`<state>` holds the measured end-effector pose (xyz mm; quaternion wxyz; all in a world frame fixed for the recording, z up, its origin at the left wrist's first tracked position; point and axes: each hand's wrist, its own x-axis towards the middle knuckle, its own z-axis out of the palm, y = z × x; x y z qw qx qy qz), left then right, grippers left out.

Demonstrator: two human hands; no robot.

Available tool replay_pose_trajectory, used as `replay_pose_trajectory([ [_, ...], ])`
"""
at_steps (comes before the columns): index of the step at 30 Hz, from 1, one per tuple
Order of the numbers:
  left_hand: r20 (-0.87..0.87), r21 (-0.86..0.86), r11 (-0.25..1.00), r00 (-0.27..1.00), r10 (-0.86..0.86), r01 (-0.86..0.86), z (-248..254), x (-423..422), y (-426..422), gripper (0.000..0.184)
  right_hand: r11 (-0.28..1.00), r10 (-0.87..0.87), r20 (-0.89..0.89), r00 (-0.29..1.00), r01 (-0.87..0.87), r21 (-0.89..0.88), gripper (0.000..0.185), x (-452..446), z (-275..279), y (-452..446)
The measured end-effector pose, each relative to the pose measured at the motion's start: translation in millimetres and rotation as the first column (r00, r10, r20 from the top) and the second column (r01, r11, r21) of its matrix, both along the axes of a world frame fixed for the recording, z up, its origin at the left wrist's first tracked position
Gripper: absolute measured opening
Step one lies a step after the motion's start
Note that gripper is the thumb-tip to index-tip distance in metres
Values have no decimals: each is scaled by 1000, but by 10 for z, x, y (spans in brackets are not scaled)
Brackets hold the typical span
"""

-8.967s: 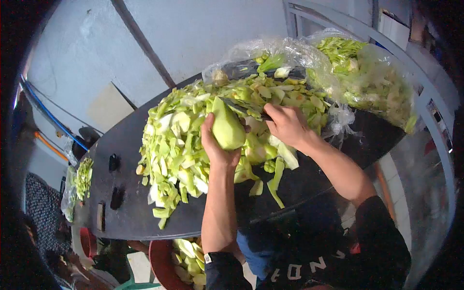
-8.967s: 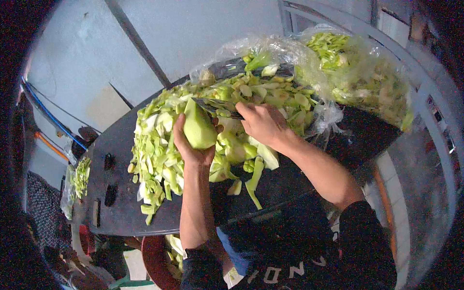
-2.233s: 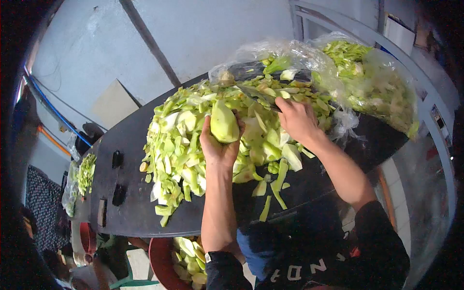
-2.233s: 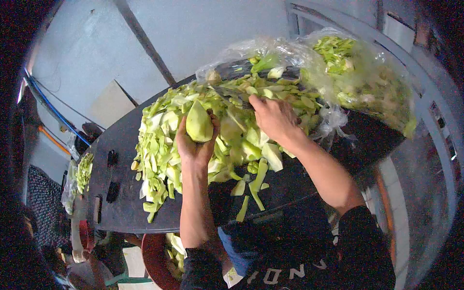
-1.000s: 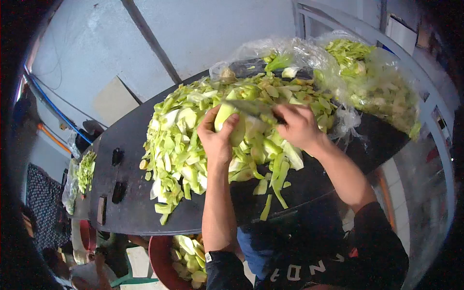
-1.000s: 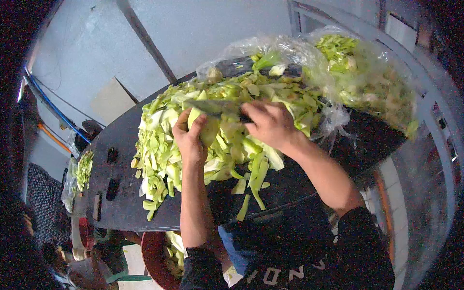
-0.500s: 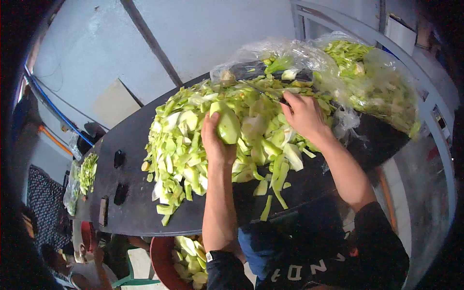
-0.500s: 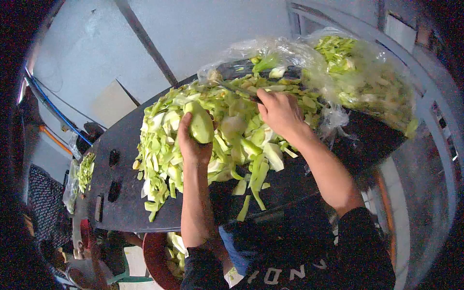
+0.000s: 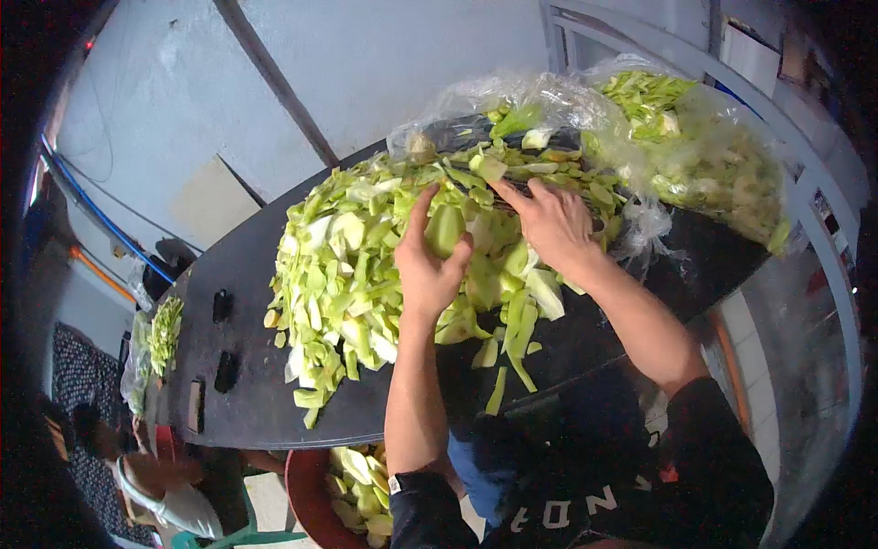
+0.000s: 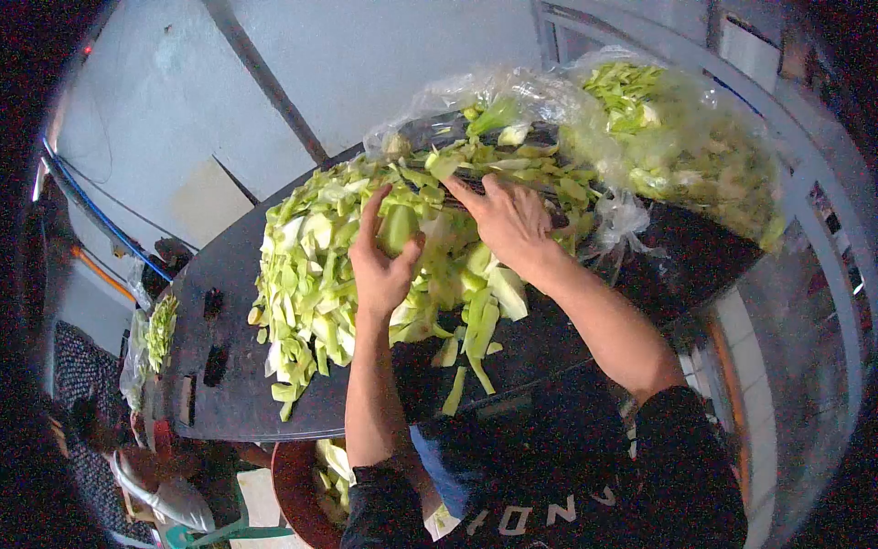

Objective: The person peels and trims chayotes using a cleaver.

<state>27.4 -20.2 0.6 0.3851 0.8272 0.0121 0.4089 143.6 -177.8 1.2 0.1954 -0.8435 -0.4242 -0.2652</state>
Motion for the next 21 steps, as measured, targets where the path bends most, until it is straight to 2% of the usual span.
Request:
replay_pose_trajectory([
  [1, -3, 3, 1000, 1000, -1, 1, 0, -20, -19, 70, 999, -37, -32, 999, 36, -37, 64, -11, 22, 1],
  [2, -98, 12, 1000, 995, -14, 15, 11, -50, -46, 72, 995, -76, -64, 995, 71, -74, 66, -9, 31, -4],
  [3, -194, 18, 999, 981, -28, 32, 40, -71, -92, 75, 995, -80, -68, 995, 75, -72, 66, 23, 11, -13],
  [4, -200, 19, 999, 979, -33, 37, 62, -80, -140, 75, 997, -70, -51, 996, 68, -40, 68, 72, -33, -15],
  [6, -278, 231, 967, 960, -39, 106, 104, -70, -228, 82, 998, -65, -36, 997, 65, -2, 69, 148, -120, -23],
  [7, -237, 357, 929, 971, -10, 96, 62, -16, -262, 86, 998, -65, 28, 997, 65, 7, 63, 190, -143, -27],
  [8, -238, 364, 926, 971, -12, 100, 74, -3, -301, 86, 998, -67, 89, 994, 66, 16, 57, 215, -160, -36],
  [10, -452, 365, 930, 881, 139, 40, 163, 7, -397, 87, 998, -60, 43, 997, 60, -9, 54, 233, -122, -59],
  [12, -441, 394, 918, 884, 155, 36, 124, 77, -352, 87, 998, -54, -9, 998, 54, -34, 52, 244, -94, -86],
  [14, -342, 524, 852, 919, 197, 12, 117, 140, -312, 84, 995, -88, 43, 995, 89, -39, 47, 259, -62, -112],
  [18, -401, 513, 858, 894, 203, 36, 239, 189, -354, 83, 993, -118, -2, 993, 118, -16, 52, 289, -40, -138],
  [21, -407, 544, 838, 885, 227, 35, 274, 274, -326, 84, 996, -92, 40, 995, 92, 8, 52, 330, -71, -143],
])
